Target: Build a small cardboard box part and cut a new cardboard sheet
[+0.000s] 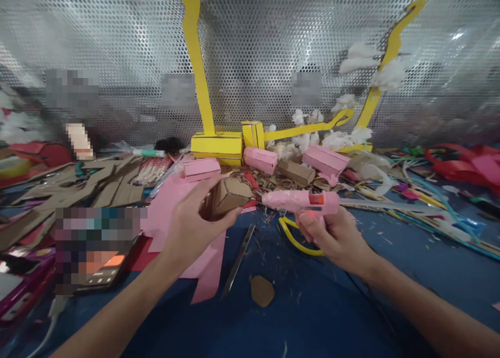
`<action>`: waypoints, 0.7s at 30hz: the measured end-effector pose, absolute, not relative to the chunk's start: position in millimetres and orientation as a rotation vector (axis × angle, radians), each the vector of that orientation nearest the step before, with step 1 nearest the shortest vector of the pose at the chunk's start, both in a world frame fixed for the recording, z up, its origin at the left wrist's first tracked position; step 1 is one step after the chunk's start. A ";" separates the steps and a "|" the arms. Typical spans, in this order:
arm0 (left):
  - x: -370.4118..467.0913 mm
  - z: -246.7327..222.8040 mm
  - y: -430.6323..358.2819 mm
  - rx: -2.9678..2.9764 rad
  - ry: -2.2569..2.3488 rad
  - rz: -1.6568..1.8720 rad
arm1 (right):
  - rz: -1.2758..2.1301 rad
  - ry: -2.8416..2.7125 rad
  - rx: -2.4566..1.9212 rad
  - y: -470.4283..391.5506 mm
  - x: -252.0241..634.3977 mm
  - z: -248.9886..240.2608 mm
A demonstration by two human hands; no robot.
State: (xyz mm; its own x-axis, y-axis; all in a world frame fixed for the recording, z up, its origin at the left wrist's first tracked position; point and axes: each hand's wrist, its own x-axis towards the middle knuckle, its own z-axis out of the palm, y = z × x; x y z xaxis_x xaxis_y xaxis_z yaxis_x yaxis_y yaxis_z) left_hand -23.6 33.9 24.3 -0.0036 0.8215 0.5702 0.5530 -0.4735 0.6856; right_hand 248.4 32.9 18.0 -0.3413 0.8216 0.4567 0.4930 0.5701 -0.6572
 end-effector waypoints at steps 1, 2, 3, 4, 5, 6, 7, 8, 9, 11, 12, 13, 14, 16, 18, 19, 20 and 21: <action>-23.5 24.4 33.7 2.013 1.444 1.466 | 0.510 -2.012 -1.053 32.7 247.9 18.3; -23.6 24.6 33.4 2.016 1.450 1.462 | 0.503 -2.012 -1.057 32.6 247.6 18.4; -23.7 24.8 33.2 2.019 1.458 1.455 | 0.504 -2.012 -1.062 32.6 247.5 18.2; -23.9 25.1 33.1 2.020 1.469 1.448 | 0.508 -2.009 -1.067 32.6 247.6 17.8; -24.0 25.3 33.0 2.019 1.481 1.444 | 0.514 -2.006 -1.068 32.6 247.8 17.1; -24.2 25.5 33.1 2.014 1.490 1.441 | 0.525 -2.005 -1.065 32.7 248.0 16.4; -24.2 25.6 33.1 2.003 1.497 1.438 | 0.545 -2.002 -1.059 32.7 248.3 15.6; -24.1 25.9 33.2 1.987 1.502 1.437 | 0.573 -1.996 -1.053 32.6 248.4 14.9; -23.8 26.2 33.3 1.968 1.502 1.436 | 0.602 -1.984 -1.048 32.5 248.5 14.3; -22.8 27.6 33.3 1.925 1.480 1.441 | 0.659 -1.956 -1.046 31.8 248.3 13.8; -22.1 28.5 33.2 1.898 1.462 1.448 | 0.681 -1.941 -1.044 31.3 248.0 13.9; -21.4 29.5 33.2 1.870 1.443 1.456 | 0.697 -1.928 -1.042 30.9 247.6 14.1; -20.9 30.5 33.0 1.848 1.427 1.461 | 0.709 -1.921 -1.040 30.5 247.3 14.4; -20.3 32.3 32.7 1.828 1.410 1.463 | 0.731 -1.914 -1.035 29.9 246.6 14.9; -20.5 33.7 32.3 1.840 1.401 1.455 | 0.747 -1.910 -1.027 29.7 246.2 15.1; -20.6 34.2 32.0 1.849 1.395 1.454 | 0.750 -1.910 -1.023 29.6 246.2 15.0; -20.7 34.7 31.6 1.855 1.387 1.449 | 0.752 -1.911 -1.023 29.7 246.2 14.9; -20.8 35.1 31.2 1.858 1.380 1.444 | 0.755 -1.910 -1.027 29.7 246.3 14.7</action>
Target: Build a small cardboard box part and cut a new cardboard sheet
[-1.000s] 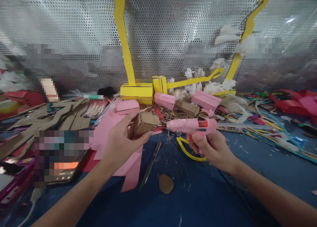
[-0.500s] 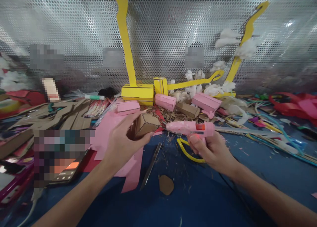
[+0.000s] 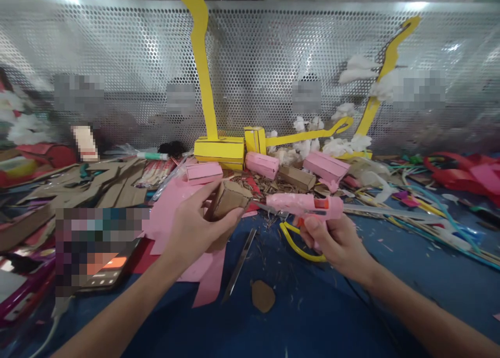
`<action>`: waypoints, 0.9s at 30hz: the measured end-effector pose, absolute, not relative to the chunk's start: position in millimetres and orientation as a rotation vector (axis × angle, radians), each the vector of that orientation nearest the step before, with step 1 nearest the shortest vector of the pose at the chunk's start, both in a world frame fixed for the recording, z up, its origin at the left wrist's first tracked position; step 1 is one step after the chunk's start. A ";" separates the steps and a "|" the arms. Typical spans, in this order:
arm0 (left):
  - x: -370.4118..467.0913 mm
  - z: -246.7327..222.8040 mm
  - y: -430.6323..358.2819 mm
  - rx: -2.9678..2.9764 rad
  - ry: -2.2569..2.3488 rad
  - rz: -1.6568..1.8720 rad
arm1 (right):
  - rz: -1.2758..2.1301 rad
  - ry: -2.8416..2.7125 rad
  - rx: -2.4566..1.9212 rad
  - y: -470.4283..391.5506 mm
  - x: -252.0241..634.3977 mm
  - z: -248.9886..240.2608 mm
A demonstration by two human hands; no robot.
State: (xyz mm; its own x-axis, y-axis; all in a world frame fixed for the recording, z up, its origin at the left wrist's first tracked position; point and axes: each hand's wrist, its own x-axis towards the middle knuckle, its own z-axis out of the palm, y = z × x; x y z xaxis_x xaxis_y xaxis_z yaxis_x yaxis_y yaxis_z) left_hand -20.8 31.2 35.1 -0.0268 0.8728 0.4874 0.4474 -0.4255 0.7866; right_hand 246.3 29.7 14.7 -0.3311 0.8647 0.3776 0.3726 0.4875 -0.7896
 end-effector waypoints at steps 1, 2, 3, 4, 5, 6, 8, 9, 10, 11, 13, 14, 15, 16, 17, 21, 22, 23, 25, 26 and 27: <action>-20.8 35.4 30.9 1.859 1.378 1.439 | 0.757 -1.910 -1.032 29.7 246.4 14.4; -20.8 35.7 30.6 1.857 1.383 1.438 | 0.757 -1.911 -1.039 29.6 246.6 14.1; -20.8 35.8 30.5 1.856 1.391 1.432 | 0.752 -1.914 -1.046 29.6 246.9 13.7; -20.9 35.7 30.5 1.855 1.402 1.427 | 0.742 -1.920 -1.052 29.6 247.2 13.2; -21.2 35.4 30.7 1.857 1.412 1.424 | 0.728 -1.930 -1.059 29.7 247.4 12.7; -21.6 34.9 31.0 1.861 1.422 1.424 | 0.713 -1.941 -1.066 29.8 247.6 12.2; -22.8 33.4 31.8 1.878 1.428 1.419 | 0.696 -1.957 -1.085 30.1 247.7 11.3; -23.5 32.6 32.1 1.886 1.428 1.419 | 0.695 -1.958 -1.098 30.4 247.5 10.9; -24.0 31.9 32.3 1.892 1.428 1.420 | 0.696 -1.955 -1.112 30.7 247.3 10.5; -24.5 31.4 32.4 1.897 1.429 1.419 | 0.696 -1.950 -1.125 30.9 247.0 10.3; -25.1 30.9 32.0 1.903 1.428 1.413 | 0.690 -1.948 -1.146 31.1 246.3 10.3; -25.2 31.1 31.6 1.905 1.423 1.414 | 0.688 -1.948 -1.151 31.1 246.0 10.5; -25.2 31.4 31.2 1.909 1.416 1.414 | 0.684 -1.949 -1.154 31.0 245.7 11.0; -25.1 31.9 30.7 1.913 1.408 1.414 | 0.678 -1.949 -1.156 30.7 245.3 11.6; -24.9 32.5 30.2 1.919 1.397 1.414 | 0.670 -1.946 -1.155 30.3 245.0 12.3; -24.2 34.4 29.9 1.931 1.386 1.406 | 0.661 -1.926 -1.140 28.2 243.5 14.9; -24.1 34.5 30.5 1.919 1.384 1.403 | 0.675 -1.918 -1.132 27.9 243.0 15.3; -24.1 34.5 31.3 1.895 1.378 1.403 | 0.692 -1.908 -1.123 27.8 242.5 15.4; -24.5 34.3 33.3 1.825 1.341 1.422 | 0.724 -1.876 -1.097 28.1 241.6 15.5; -24.8 34.2 34.2 1.793 1.311 1.438 | 0.740 -1.856 -1.085 28.4 241.3 15.5; -25.1 34.0 34.9 1.771 1.280 1.457 | 0.758 -1.834 -1.075 28.8 241.0 15.4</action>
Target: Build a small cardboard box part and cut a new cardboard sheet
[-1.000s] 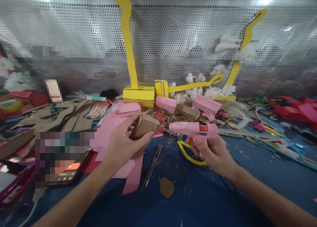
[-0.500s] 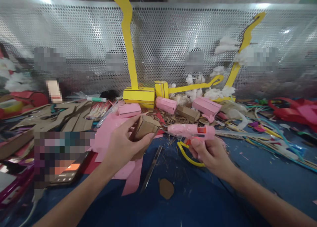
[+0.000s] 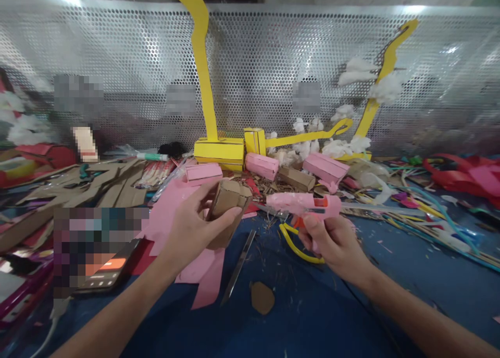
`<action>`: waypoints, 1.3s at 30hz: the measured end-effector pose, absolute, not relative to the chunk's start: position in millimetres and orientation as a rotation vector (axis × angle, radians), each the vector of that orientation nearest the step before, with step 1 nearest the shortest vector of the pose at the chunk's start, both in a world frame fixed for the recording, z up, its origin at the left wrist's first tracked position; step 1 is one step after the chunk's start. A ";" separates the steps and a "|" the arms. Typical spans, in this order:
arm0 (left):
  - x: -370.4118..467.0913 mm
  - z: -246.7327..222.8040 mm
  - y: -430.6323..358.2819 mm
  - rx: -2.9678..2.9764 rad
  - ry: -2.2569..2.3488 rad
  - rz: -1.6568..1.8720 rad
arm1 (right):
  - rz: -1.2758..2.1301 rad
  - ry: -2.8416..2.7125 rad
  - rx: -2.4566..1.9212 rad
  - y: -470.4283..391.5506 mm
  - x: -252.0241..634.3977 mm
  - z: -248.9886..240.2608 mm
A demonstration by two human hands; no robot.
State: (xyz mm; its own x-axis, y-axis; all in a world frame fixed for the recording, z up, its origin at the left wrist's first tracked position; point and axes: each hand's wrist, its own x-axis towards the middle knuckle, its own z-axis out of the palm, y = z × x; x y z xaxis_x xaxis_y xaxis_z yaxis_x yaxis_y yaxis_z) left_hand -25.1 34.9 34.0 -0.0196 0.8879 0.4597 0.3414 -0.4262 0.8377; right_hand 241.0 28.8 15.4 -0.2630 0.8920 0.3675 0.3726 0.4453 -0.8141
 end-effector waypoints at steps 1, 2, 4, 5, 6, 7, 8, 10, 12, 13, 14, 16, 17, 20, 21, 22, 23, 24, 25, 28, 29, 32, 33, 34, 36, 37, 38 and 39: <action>-25.3 34.0 35.2 1.762 1.252 1.475 | 0.772 -1.809 -1.066 29.0 240.8 15.5; -25.4 34.0 35.3 1.764 1.225 1.488 | 0.787 -1.789 -1.061 29.1 240.6 15.7; -24.7 33.9 34.5 1.775 1.179 1.514 | 0.800 -1.766 -1.060 28.5 239.9 16.6; -23.9 33.6 34.0 1.771 1.165 1.533 | 0.796 -1.765 -1.062 27.8 239.3 17.3; -23.0 33.0 33.4 1.756 1.160 1.555 | 0.786 -1.769 -1.064 26.8 238.5 18.1; -22.0 32.1 33.0 1.735 1.169 1.571 | 0.776 -1.779 -1.068 25.6 237.6 18.8; -21.0 30.9 32.7 1.713 1.189 1.580 | 0.766 -1.788 -1.072 24.3 236.5 19.4; -19.7 27.9 32.5 1.684 1.235 1.569 | 0.748 -1.802 -1.073 21.8 234.6 19.6; -19.4 25.0 32.6 1.701 1.258 1.548 | 0.739 -1.813 -1.062 19.9 233.3 18.0; -19.6 23.8 32.5 1.727 1.271 1.539 | 0.744 -1.813 -1.052 19.4 233.0 16.5; -20.0 22.9 32.4 1.759 1.292 1.528 | 0.756 -1.809 -1.039 19.0 233.0 14.7; -20.9 21.8 31.8 1.816 1.347 1.499 | 0.784 -1.792 -1.019 18.8 233.6 10.5; -21.3 21.4 31.3 1.834 1.373 1.486 | 0.792 -1.783 -1.012 18.9 234.0 8.5; -21.5 21.0 29.9 1.863 1.404 1.477 | 0.793 -1.784 -1.003 18.9 234.7 3.9; -21.2 20.9 29.6 1.874 1.412 1.479 | 0.794 -1.787 -1.002 18.7 234.7 3.0; -20.9 20.8 29.3 1.889 1.423 1.479 | 0.797 -1.790 -1.000 18.6 234.7 2.2; -20.6 20.8 29.0 1.904 1.433 1.480 | 0.800 -1.791 -1.000 18.3 234.6 1.5; -20.3 20.9 28.9 1.918 1.442 1.481 | 0.803 -1.795 -0.999 18.1 234.6 1.0; -20.0 21.0 28.9 1.929 1.450 1.485 | 0.806 -1.798 -0.999 17.8 234.7 0.5; -19.6 21.6 28.9 1.940 1.457 1.478 | 0.806 -1.822 -1.000 16.6 235.1 -0.1; -19.6 21.8 28.9 1.935 1.454 1.469 | 0.800 -1.833 -1.001 16.0 235.2 0.2; -19.8 21.7 28.7 1.910 1.439 1.452 | 0.762 -1.867 -1.007 14.3 234.9 2.5; -19.8 21.4 28.5 1.904 1.438 1.457 | 0.750 -1.875 -1.006 13.9 234.7 3.4; -19.9 21.1 28.4 1.901 1.439 1.463 | 0.740 -1.882 -1.004 13.7 234.4 4.2; -20.0 20.5 28.2 1.906 1.444 1.470 | 0.730 -1.894 -1.000 14.1 234.2 5.0; -20.1 20.3 28.2 1.911 1.446 1.472 | 0.730 -1.893 -0.999 14.5 234.3 4.9; -20.2 20.1 28.2 1.916 1.446 1.474 | 0.732 -1.889 -0.999 15.1 234.4 4.5; -20.3 19.8 28.2 1.920 1.444 1.476 | 0.737 -1.885 -1.001 15.7 234.7 4.0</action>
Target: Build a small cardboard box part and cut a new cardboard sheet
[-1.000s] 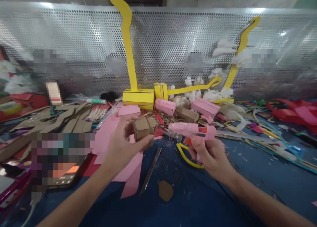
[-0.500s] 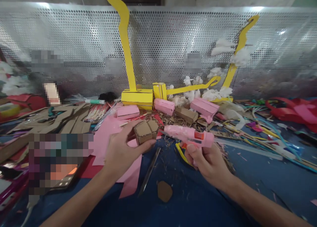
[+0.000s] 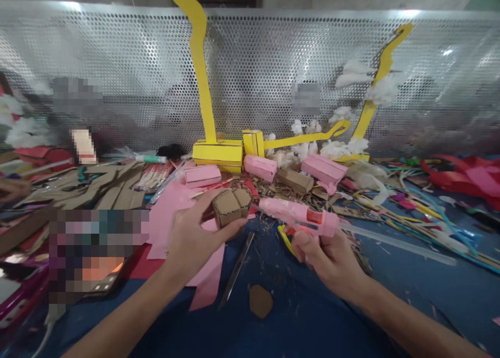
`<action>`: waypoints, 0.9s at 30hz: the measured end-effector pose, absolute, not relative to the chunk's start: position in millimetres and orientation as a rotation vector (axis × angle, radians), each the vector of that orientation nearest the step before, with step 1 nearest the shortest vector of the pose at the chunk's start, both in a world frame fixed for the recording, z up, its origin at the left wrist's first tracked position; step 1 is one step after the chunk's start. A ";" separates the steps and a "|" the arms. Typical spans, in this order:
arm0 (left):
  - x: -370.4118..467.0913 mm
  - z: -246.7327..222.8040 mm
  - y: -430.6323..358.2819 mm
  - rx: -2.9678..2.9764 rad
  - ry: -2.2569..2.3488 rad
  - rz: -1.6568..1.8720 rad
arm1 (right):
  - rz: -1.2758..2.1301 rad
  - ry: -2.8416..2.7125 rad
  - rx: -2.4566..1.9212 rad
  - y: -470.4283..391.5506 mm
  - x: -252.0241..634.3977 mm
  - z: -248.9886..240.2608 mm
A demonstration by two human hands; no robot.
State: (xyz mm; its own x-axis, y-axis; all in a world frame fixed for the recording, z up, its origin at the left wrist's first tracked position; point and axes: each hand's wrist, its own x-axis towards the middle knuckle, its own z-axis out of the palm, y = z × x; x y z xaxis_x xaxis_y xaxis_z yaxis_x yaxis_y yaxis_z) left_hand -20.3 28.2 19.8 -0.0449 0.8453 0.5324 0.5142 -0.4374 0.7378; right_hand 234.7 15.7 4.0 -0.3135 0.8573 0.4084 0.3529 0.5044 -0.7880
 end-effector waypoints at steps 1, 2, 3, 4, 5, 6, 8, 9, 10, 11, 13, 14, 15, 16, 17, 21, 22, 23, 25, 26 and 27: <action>-20.4 19.6 28.2 1.925 1.442 1.478 | 0.744 -1.884 -1.006 16.2 234.9 3.4; -20.5 19.3 28.2 1.928 1.440 1.483 | 0.749 -1.884 -1.010 16.5 235.2 3.1; -20.6 19.0 28.2 1.931 1.438 1.485 | 0.750 -1.889 -1.015 16.6 235.4 3.1; -20.7 18.8 28.2 1.932 1.434 1.489 | 0.749 -1.895 -1.019 16.5 235.5 3.6; -20.7 18.7 28.1 1.932 1.428 1.493 | 0.748 -1.900 -1.020 16.3 235.5 4.4; -20.8 18.7 28.1 1.931 1.422 1.495 | 0.749 -1.901 -1.017 16.0 235.3 5.7; -20.7 19.4 28.1 1.923 1.413 1.487 | 0.765 -1.881 -0.996 15.5 234.5 9.1; -20.7 20.0 28.2 1.913 1.412 1.482 | 0.780 -1.863 -0.984 15.3 234.0 11.1; -20.6 20.7 28.4 1.897 1.413 1.477 | 0.792 -1.839 -0.973 15.3 233.5 13.1; -20.5 21.5 28.6 1.876 1.412 1.476 | 0.803 -1.812 -0.965 15.3 233.1 15.0; -20.5 22.8 29.3 1.827 1.392 1.489 | 0.828 -1.773 -0.959 15.6 232.8 17.9; -20.4 23.2 29.7 1.805 1.368 1.498 | 0.841 -1.761 -0.953 15.8 232.9 18.7; -20.3 23.4 30.2 1.788 1.336 1.504 | 0.856 -1.753 -0.938 16.0 233.2 19.1; -20.2 23.4 30.6 1.773 1.300 1.506 | 0.874 -1.749 -0.917 16.3 233.5 18.9; -20.1 23.3 31.0 1.761 1.263 1.506 | 0.892 -1.749 -0.899 16.7 233.8 18.5; -19.4 22.7 31.7 1.737 1.166 1.508 | 0.907 -1.752 -0.895 17.8 233.9 17.7; -19.3 22.8 31.7 1.736 1.159 1.509 | 0.903 -1.753 -0.899 17.8 233.6 18.1; -19.3 22.9 31.8 1.736 1.156 1.507 | 0.899 -1.753 -0.900 17.8 233.3 18.8; -19.5 23.2 31.7 1.740 1.156 1.499 | 0.893 -1.760 -0.905 17.5 232.8 19.9; -19.7 23.4 31.7 1.743 1.159 1.498 | 0.889 -1.764 -0.909 17.4 232.7 20.0; -20.1 23.5 31.6 1.750 1.164 1.498 | 0.888 -1.768 -0.912 17.3 232.6 19.9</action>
State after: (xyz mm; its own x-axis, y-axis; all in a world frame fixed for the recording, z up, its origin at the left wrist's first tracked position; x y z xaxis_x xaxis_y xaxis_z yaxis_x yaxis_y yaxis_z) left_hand -20.1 31.6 23.5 0.0016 0.8734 0.4870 0.2561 -0.4711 0.8441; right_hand 232.6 17.3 19.9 -0.2957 0.8683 0.3982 0.1992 0.4638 -0.8633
